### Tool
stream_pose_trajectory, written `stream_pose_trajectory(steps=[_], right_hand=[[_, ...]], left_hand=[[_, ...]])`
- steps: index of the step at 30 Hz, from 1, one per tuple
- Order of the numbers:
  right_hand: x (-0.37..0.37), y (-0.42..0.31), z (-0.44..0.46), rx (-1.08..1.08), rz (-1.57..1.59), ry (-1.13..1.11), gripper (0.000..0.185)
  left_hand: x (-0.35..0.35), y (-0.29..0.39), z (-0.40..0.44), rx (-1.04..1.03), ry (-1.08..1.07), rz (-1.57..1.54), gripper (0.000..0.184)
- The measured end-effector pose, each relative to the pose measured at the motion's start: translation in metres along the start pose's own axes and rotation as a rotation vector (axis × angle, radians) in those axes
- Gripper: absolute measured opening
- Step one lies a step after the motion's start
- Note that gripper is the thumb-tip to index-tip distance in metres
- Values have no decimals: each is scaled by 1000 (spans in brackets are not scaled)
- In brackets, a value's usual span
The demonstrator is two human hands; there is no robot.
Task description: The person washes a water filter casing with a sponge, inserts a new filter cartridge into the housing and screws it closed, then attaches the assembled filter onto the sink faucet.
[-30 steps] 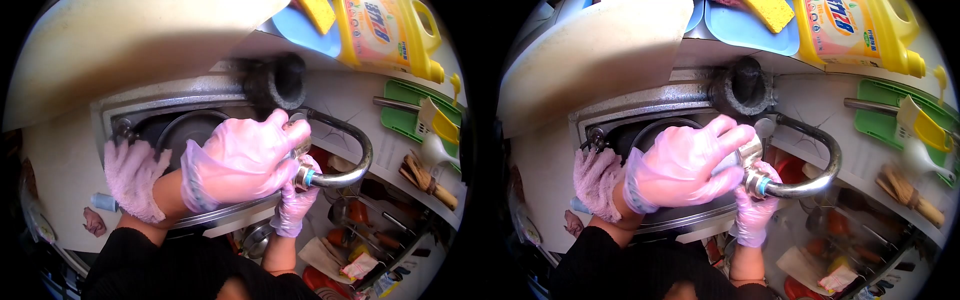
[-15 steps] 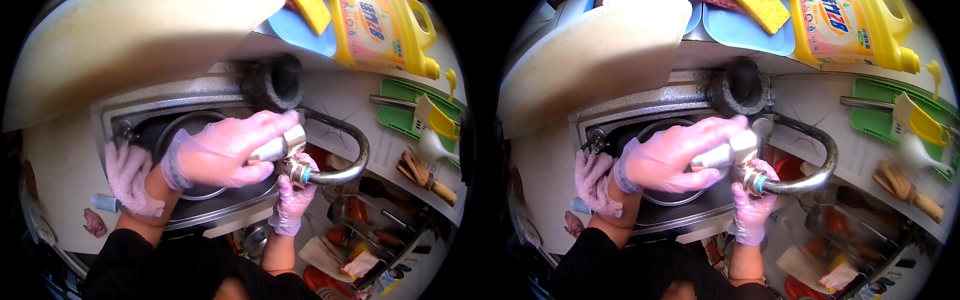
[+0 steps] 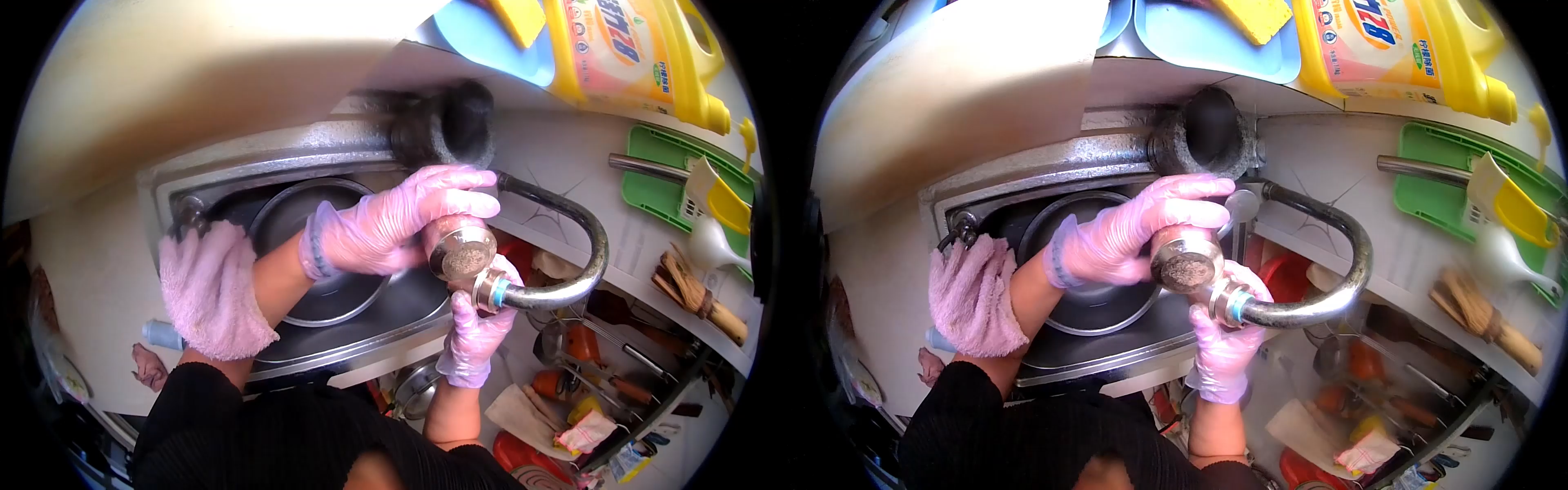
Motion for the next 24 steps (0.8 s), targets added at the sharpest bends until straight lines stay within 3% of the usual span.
stream_pose_trajectory(steps=[2, 3, 5, 6, 9, 10, 11, 13, 15, 19, 22, 24], right_hand=[[-1, 0, 0, -22, 10, 3, 73], [-2, 0, 0, -15, 49, 1, 73], [-2, 1, 1, -9, 89, -3, 74], [-2, 1, 2, -16, 70, -18, 74], [-2, 2, 4, -27, 32, -46, 76], [-3, 1, 5, 33, 24, -38, 76], [-4, 1, 6, 92, 15, -29, 76], [-7, 0, 9, 89, 33, -48, 76], [-9, -2, 9, 90, 53, -67, 76], [-4, -2, 5, 30, 44, -32, 74], [-7, -4, 3, -5, 64, -11, 75], [-7, -6, 3, -33, 94, 1, 76]], left_hand=[[-5, 2, -6, 135, -75, -241, 82], [-9, 2, -7, 155, -57, -335, 79], [-11, -2, -8, 264, -22, -241, 76], [-13, -1, -9, 396, 52, -358, 67], [-9, 0, -10, 346, 45, -164, 60], [-9, -1, -9, 222, 72, 11, 60], [-11, -1, -11, 223, 72, 10, 60], [-13, -5, -15, 483, 235, -489, 61], [-8, -7, -12, 443, 286, -580, 61], [-10, 1, -2, 283, 112, 47, 58], [-8, -4, 2, 366, 109, -130, 57], [-3, -8, 11, 161, -12, -118, 56]])
Point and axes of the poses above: each hand's wrist, its own z-axis towards the middle knuckle, its own x-axis out of the back of the hand, y = z × x, the point moved 3 cm from there along z, towards the middle knuckle
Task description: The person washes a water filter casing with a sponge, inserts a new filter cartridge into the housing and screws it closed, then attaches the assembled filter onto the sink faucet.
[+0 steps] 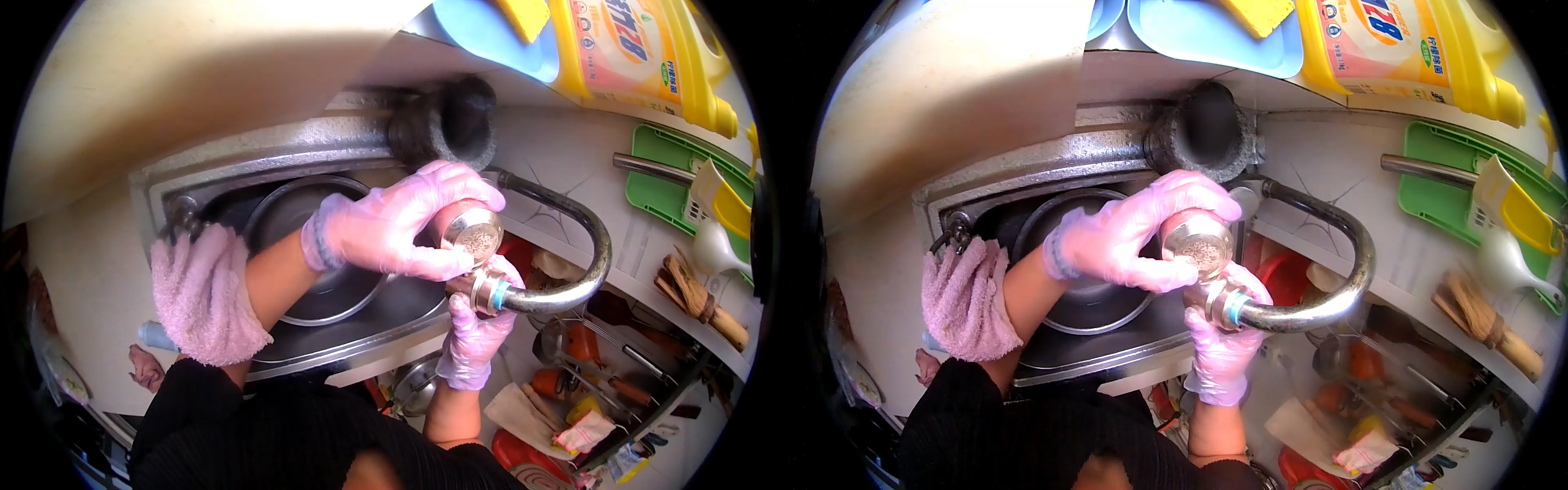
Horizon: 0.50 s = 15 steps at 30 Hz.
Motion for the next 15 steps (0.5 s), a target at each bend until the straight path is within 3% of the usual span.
stream_pose_trajectory(steps=[3, 7, 11, 13, 15], right_hand=[[3, 0, 1, -23, -27, -8, 79], [5, -1, -2, -48, -57, 16, 80], [11, 4, -5, -65, -85, 37, 81], [6, 0, -4, -98, -34, 37, 81], [3, -1, -2, -125, 16, 41, 82]], left_hand=[[-8, -17, 9, -40, -66, -218, 54], [-11, -23, 17, -144, -132, -246, 56], [-9, -20, 14, -102, -150, -318, 55], [-7, -19, 10, 35, -180, -447, 55], [-6, -29, 6, -39, -177, -426, 56]])
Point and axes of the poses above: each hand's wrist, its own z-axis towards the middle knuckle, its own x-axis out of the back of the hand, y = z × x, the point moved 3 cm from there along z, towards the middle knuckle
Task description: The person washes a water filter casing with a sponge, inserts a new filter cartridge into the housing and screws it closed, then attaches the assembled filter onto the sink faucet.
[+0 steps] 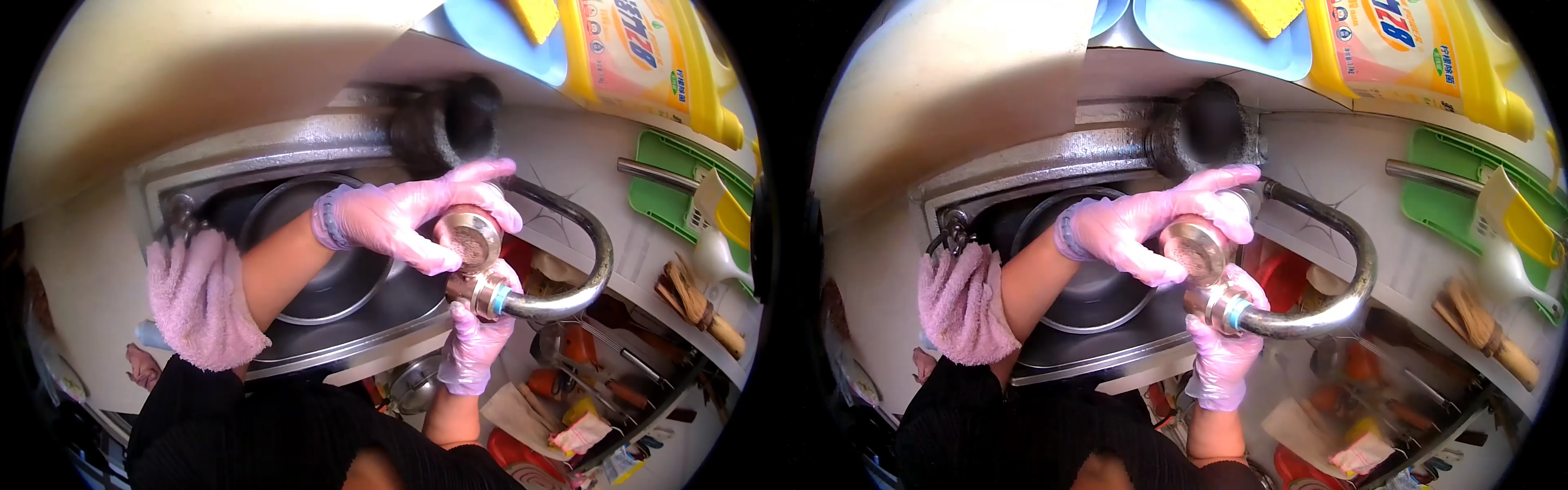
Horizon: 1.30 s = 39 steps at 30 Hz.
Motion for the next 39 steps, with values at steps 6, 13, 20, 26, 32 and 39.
stream_pose_trajectory(steps=[6, 13, 20, 26, 32, 39], right_hand=[[7, 2, 0, -44, -31, -17, 81], [6, 2, 0, 9, -43, -21, 80], [12, 10, 2, 55, -37, -29, 80], [3, 0, -2, -23, 21, 5, 78], [10, 8, 2, -4, -27, -48, 77], [10, 9, 1, 17, -25, -14, 76]], left_hand=[[-5, 2, 7, -114, -6, -92, 53], [-13, 9, 5, 101, 159, -100, 40], [-31, 8, 6, 232, 426, -102, 45], [-24, 29, 0, 196, 426, 673, 62], [-29, 55, 2, 310, 355, 925, 65], [-23, 35, -14, 210, 305, 835, 72]])
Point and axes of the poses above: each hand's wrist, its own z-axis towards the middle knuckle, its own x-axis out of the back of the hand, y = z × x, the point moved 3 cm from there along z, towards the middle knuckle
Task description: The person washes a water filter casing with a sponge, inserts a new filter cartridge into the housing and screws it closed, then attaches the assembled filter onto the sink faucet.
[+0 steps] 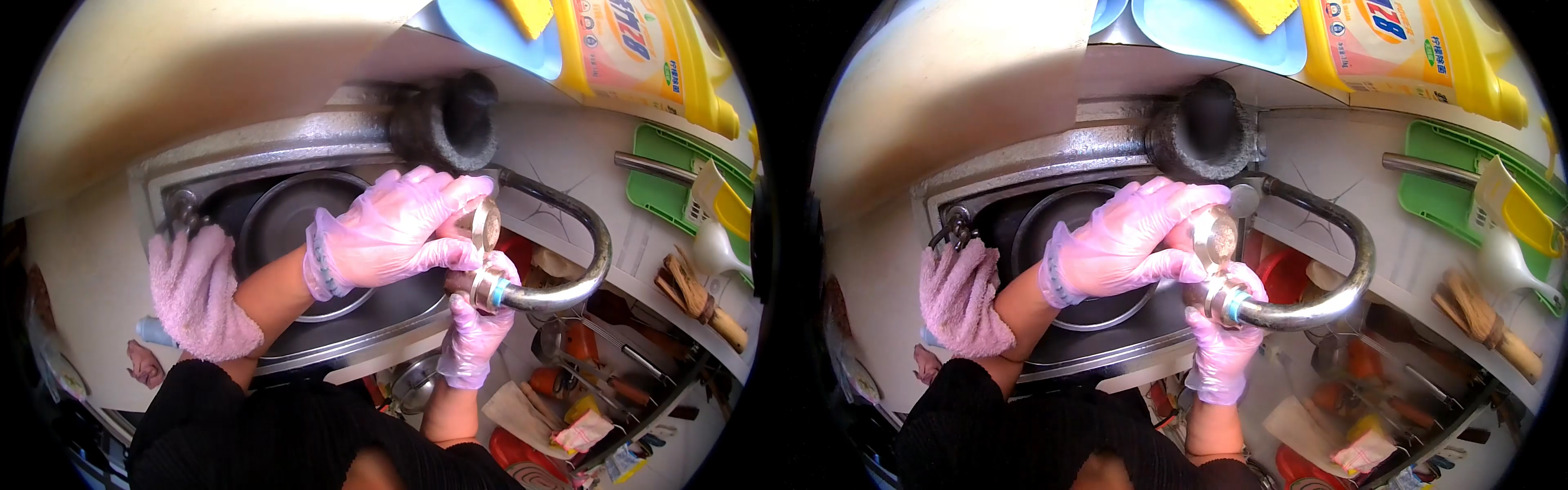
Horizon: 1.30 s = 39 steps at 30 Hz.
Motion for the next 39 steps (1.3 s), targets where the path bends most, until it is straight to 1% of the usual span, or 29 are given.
stream_pose_trajectory(steps=[4, 6, 7, 9, 10, 12, 13, 15, 16, 17, 19, 22, 26, 28, 29, 31, 35, 37, 38, 39], right_hand=[[-1, -3, 1, 7, -9, -4, 74], [-4, -4, 1, 25, -14, -20, 73], [-4, -4, 1, 33, -7, -15, 72], [-5, -3, 0, 41, -1, -12, 71], [-5, -3, -1, 29, 3, -3, 71], [-5, -5, -2, 20, 8, 9, 70], [-5, -7, -1, 4, 9, 9, 70], [-6, -8, -1, -12, 13, 6, 70], [-7, -7, -1, -14, 18, 1, 70], [-8, -7, -1, -16, 23, -2, 70], [-12, -8, -1, 7, 35, -2, 69], [-12, -10, -1, 30, 41, -10, 67], [-8, -9, 0, 10, 7, -39, 66], [-10, -6, 0, 15, 31, -43, 66], [-10, -5, 0, 20, 47, -43, 65], [-10, -6, 0, 33, 36, -50, 64], [-16, -13, 0, 32, 44, -85, 61], [-13, -10, 1, 22, 29, -83, 61], [-11, -8, 1, 18, 25, -84, 60], [-9, -6, 1, 13, 21, -86, 60]], left_hand=[[-11, -6, -6, -30, 46, -24, 74], [-16, -6, -13, 26, 122, -227, 76], [-17, -4, -14, 25, 123, -228, 76], [-16, 1, -15, 25, 177, -97, 76], [-13, 3, -14, 24, 178, -97, 76], [-7, 8, -10, -58, 129, 42, 79], [-7, 5, -8, -60, 128, 42, 79], [-9, -1, -5, -179, 150, 81, 81], [-8, -2, -6, -197, 150, 77, 83], [-7, -1, -8, -198, 149, 79, 83], [-7, 5, -13, -214, 231, 163, 82], [-13, 2, -17, -191, 262, 143, 82], [-7, 7, -15, -210, 239, 131, 81], [-4, 15, -16, -77, 125, 115, 80], [-4, 18, -17, -79, 122, 116, 80], [-3, 23, -18, -24, 220, 155, 77], [-5, 35, -19, 10, 293, 234, 73], [0, 45, -16, 166, 206, 416, 69], [3, 51, -13, 254, 138, 377, 64], [3, 53, -13, 251, 138, 383, 64]])
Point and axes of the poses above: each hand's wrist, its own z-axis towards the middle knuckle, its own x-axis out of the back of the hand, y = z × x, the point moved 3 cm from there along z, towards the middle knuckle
